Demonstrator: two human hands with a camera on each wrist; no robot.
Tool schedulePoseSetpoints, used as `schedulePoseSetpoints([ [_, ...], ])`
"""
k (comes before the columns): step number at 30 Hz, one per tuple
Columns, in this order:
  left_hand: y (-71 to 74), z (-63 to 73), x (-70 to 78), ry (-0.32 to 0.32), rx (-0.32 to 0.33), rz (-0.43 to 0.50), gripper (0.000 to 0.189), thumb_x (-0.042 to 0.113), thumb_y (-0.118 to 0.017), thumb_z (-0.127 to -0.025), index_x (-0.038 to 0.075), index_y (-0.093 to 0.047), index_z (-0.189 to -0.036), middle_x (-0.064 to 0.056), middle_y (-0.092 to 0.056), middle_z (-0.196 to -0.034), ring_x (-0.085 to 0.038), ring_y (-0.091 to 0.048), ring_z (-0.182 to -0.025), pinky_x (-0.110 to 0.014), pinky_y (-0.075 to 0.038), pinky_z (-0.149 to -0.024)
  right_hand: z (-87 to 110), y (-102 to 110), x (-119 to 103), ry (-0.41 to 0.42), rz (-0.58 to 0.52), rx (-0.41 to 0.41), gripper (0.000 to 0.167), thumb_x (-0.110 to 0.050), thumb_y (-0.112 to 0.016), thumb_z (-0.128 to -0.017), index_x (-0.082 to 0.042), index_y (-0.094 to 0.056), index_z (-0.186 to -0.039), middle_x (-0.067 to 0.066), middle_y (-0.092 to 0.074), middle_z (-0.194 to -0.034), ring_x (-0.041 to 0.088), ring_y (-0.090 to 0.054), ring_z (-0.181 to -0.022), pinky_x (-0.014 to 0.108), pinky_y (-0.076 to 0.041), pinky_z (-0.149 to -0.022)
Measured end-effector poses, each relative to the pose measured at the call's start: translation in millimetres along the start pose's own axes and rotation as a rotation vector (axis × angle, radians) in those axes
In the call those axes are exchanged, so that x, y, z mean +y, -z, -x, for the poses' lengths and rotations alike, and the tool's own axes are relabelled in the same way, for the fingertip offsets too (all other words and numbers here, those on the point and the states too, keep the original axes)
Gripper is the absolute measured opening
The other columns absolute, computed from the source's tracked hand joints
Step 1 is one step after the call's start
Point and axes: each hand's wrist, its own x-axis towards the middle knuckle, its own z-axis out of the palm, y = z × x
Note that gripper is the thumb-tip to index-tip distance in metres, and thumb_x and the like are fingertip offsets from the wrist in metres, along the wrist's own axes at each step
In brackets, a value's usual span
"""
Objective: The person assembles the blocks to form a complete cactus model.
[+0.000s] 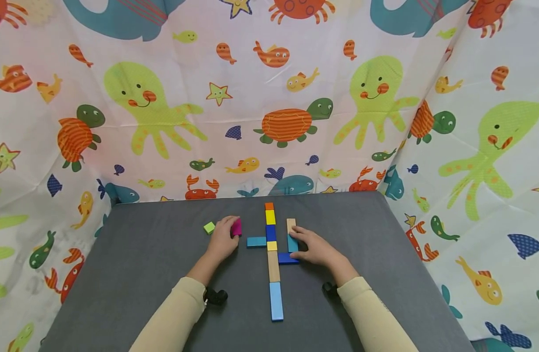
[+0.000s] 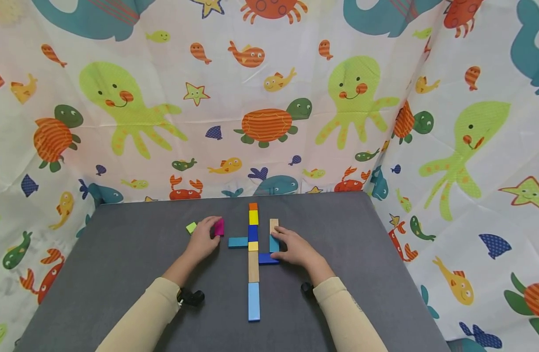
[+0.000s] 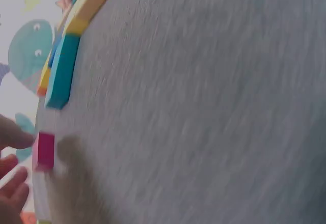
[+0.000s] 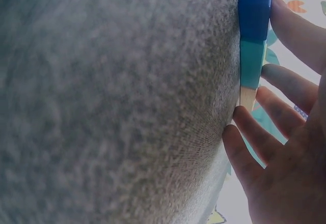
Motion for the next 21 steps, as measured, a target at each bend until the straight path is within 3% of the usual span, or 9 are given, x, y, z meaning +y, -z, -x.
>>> schedulePoseSetpoints([
  [4, 11.1, -9.0, -6.8, 0.028, -0.19, -0.055, 0.069, -0.005, -0.068, -0.092, 0.001, -0.047, -0.157, -0.023, -0.041, -0.164, -0.048, -0.04, -0.148, -0.06, -0.041, -0.118, 0.3, 0.8, 0.6, 0.006, 0.003, -0.003, 0.076, -0.039, -0.08, -0.096, -0.015, -0.048, -0.161, 0.008, -0.034, -0.173, 0.038, -0.034, -0.157, 0.06, -0.033, -0.123],
  [8, 17.3, -17.0, -11.5, 0.035, -0.273, -0.057, 0.071, -0.003, -0.07, -0.094, -0.002, -0.042, -0.16, -0.026, -0.039, -0.165, -0.05, -0.037, -0.15, -0.061, -0.038, -0.12, 0.6, 0.6, 1.5, 0.017, 0.003, -0.006, 0.076, -0.039, -0.08, -0.096, -0.013, -0.049, -0.16, 0.009, -0.035, -0.172, 0.038, -0.034, -0.157, 0.06, -0.033, -0.123],
  [14, 18.1, -24.2, -18.0, 0.024, -0.28, -0.044, 0.068, 0.002, -0.074, -0.096, -0.002, -0.045, -0.158, -0.024, -0.046, -0.161, -0.045, -0.042, -0.148, -0.057, -0.038, -0.121, 1.0, 1.2, 1.5, 0.037, 0.002, -0.011, 0.076, -0.038, -0.08, -0.096, -0.012, -0.049, -0.16, 0.01, -0.035, -0.172, 0.038, -0.034, -0.157, 0.059, -0.032, -0.124],
  [21, 16.1, -28.1, -8.4, 0.04, -0.244, 0.024, 0.066, 0.006, -0.08, -0.094, -0.001, -0.053, -0.154, -0.023, -0.051, -0.156, -0.041, -0.053, -0.138, -0.055, -0.046, -0.115, 0.3, 0.9, 2.6, 0.032, 0.005, -0.006, 0.076, -0.039, -0.08, -0.096, -0.012, -0.049, -0.16, 0.01, -0.035, -0.172, 0.038, -0.034, -0.157, 0.059, -0.033, -0.123],
])
